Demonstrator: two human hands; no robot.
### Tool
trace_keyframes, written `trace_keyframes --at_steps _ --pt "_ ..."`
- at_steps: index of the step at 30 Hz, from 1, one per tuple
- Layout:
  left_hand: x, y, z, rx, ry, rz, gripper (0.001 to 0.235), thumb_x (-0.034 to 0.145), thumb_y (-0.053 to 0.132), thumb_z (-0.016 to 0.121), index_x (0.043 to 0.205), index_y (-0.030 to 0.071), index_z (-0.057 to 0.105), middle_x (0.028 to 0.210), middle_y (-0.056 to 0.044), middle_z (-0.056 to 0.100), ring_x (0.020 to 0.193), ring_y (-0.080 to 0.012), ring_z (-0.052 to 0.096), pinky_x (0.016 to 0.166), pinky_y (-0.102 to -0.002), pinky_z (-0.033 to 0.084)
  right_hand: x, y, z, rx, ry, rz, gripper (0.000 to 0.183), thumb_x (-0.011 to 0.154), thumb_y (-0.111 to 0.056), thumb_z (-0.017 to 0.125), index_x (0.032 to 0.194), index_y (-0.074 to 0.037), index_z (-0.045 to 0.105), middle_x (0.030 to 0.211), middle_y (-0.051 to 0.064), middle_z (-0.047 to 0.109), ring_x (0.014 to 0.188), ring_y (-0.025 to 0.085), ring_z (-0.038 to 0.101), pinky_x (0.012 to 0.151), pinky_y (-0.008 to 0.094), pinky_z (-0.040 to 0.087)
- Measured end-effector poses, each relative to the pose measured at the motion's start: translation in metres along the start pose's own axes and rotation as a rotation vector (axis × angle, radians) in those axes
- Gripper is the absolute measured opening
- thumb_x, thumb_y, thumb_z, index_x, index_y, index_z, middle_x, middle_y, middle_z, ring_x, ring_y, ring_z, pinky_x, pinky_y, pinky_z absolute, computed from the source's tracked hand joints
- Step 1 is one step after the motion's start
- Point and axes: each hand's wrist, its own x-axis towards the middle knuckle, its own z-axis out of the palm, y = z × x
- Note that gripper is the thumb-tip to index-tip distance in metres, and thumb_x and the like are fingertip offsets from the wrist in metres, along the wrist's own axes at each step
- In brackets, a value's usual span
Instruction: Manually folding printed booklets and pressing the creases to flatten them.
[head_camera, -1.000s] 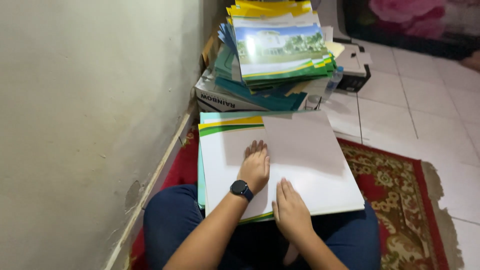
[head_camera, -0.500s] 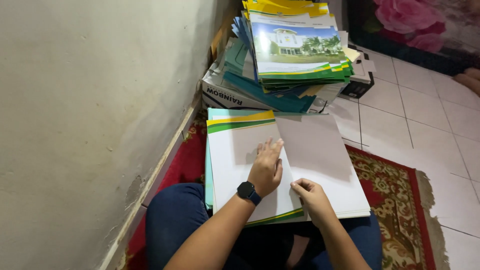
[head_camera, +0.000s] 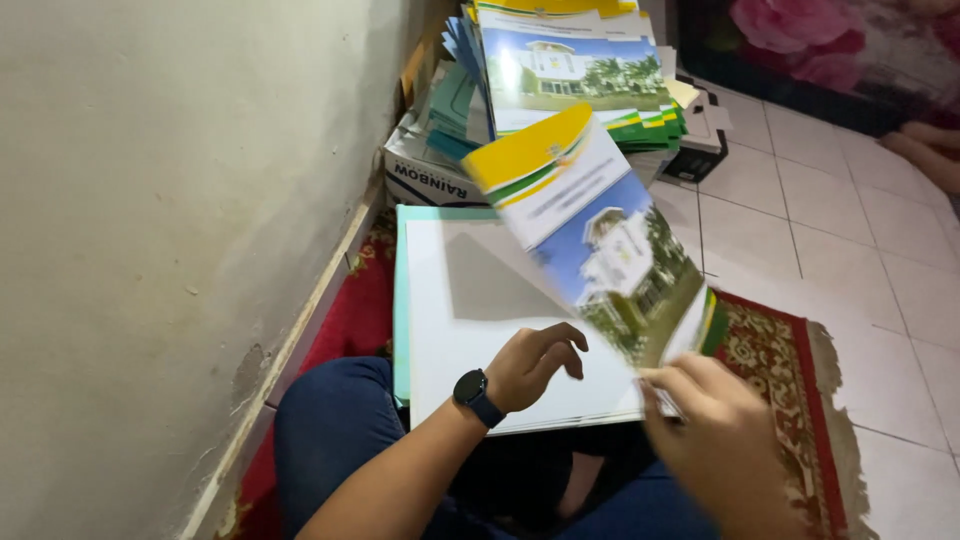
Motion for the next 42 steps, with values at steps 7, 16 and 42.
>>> trace_keyframes --at_steps 7,16,42 --pt "0.006 -0.06 0.005 -0.171 0.07 -0.463 0.062 0.107 0.029 0.039 0.063 -0.004 0.068 0.058 -0.01 0.069 0.042 -0.0168 0.054 0.048 -0.026 0.049 -0.032 0.016 0.082 0.206 -0.27 0.151 0.02 0.086 -0.026 0.072 0.102 -0.014 0.073 0.085 -0.002 0.069 0.063 0.019 0.064 0.058 0.033 0.05" --pt "0.002 -0.072 0.015 -0.777 -0.092 -0.489 0.048 0.109 0.026 0.038 0.101 -0.015 0.061 0.076 -0.024 0.072 0.041 -0.0169 0.051 0.041 -0.024 0.045 -0.124 0.104 0.123 1.543 -0.3 1.04 0.067 0.111 -0.055 0.022 0.137 0.001 0.048 0.069 0.022 0.062 0.05 0.02 0.049 0.043 0.032 0.033" --pt "0.004 -0.037 -0.005 0.363 -0.177 -0.234 0.019 0.095 0.023 0.071 0.085 0.008 0.062 0.066 -0.003 0.068 0.052 -0.0179 0.061 0.055 -0.03 0.049 0.06 0.254 0.053 -0.034 -0.09 1.009 0.051 0.123 -0.034 0.015 0.134 0.001 0.051 0.119 0.027 0.058 0.097 0.041 0.058 0.083 0.061 0.048"
